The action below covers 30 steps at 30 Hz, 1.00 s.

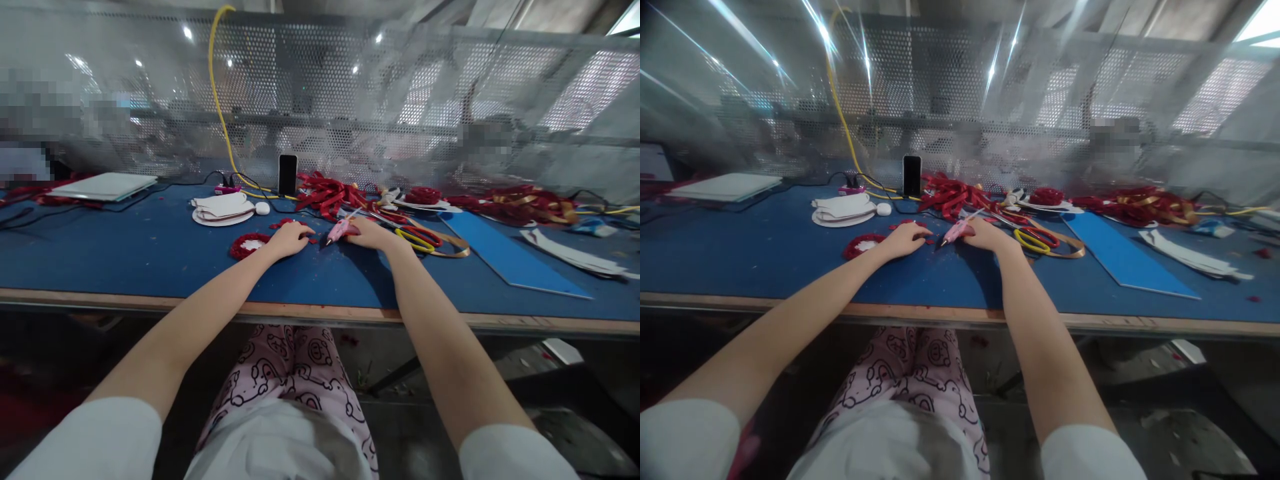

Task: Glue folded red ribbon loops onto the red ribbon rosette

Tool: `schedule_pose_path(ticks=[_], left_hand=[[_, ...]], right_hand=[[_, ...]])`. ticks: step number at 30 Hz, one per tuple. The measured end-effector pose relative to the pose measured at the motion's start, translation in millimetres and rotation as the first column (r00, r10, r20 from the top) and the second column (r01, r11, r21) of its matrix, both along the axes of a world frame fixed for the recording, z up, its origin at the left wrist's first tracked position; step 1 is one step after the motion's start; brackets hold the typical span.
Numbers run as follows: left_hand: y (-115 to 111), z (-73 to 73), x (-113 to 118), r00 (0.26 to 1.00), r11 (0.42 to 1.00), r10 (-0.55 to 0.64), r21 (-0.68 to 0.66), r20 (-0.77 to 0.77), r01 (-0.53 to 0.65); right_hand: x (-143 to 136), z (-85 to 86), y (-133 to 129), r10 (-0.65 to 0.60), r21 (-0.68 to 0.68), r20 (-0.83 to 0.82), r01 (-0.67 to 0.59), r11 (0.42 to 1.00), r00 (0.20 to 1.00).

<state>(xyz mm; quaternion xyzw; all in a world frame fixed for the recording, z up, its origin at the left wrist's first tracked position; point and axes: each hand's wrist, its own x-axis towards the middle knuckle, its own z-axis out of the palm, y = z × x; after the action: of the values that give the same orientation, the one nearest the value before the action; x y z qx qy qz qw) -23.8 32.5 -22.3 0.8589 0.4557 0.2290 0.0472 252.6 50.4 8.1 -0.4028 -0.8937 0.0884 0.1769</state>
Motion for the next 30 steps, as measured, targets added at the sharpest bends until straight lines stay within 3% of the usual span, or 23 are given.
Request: schedule_pose_path(ticks=[3,8,11,16,19,30], left_hand=[[3,-2.6,0,0.999,1.000,-0.019,0.009,-0.035,0.020],[7,-4.1,0,0.999,0.999,-0.028,-0.015,0.015,0.028],[8,-2.8,0,0.998,0.999,-0.022,-0.040,0.056,0.024],[7,-0.3,1,0.995,0.997,-0.002,-0.082,0.102,0.010],[7,0.1,1,0.995,0.997,0.012,-0.083,0.094,-0.004],[-6,9.6,11,0.993,0.997,0.080,-0.005,-0.087,-0.081]], right_hand=[[2,6.2,-4,-0.034,-0.040,0.031,0.035,0.999,0.999],[4,15.9,-14,-0.192,-0.088,0.105,0.201,0.976,0.976],[2,20.5,-20,-0.353,-0.010,0.072,0.354,0.935,0.933],[-4,21.8,-20,-0.572,0.165,0.058,0.558,0.814,0.818],[-6,20.7,-18,-0.606,0.215,0.059,0.583,0.784,0.793],[-11,21.6,-20,-0.633,0.270,0.078,0.595,0.757,0.770]])
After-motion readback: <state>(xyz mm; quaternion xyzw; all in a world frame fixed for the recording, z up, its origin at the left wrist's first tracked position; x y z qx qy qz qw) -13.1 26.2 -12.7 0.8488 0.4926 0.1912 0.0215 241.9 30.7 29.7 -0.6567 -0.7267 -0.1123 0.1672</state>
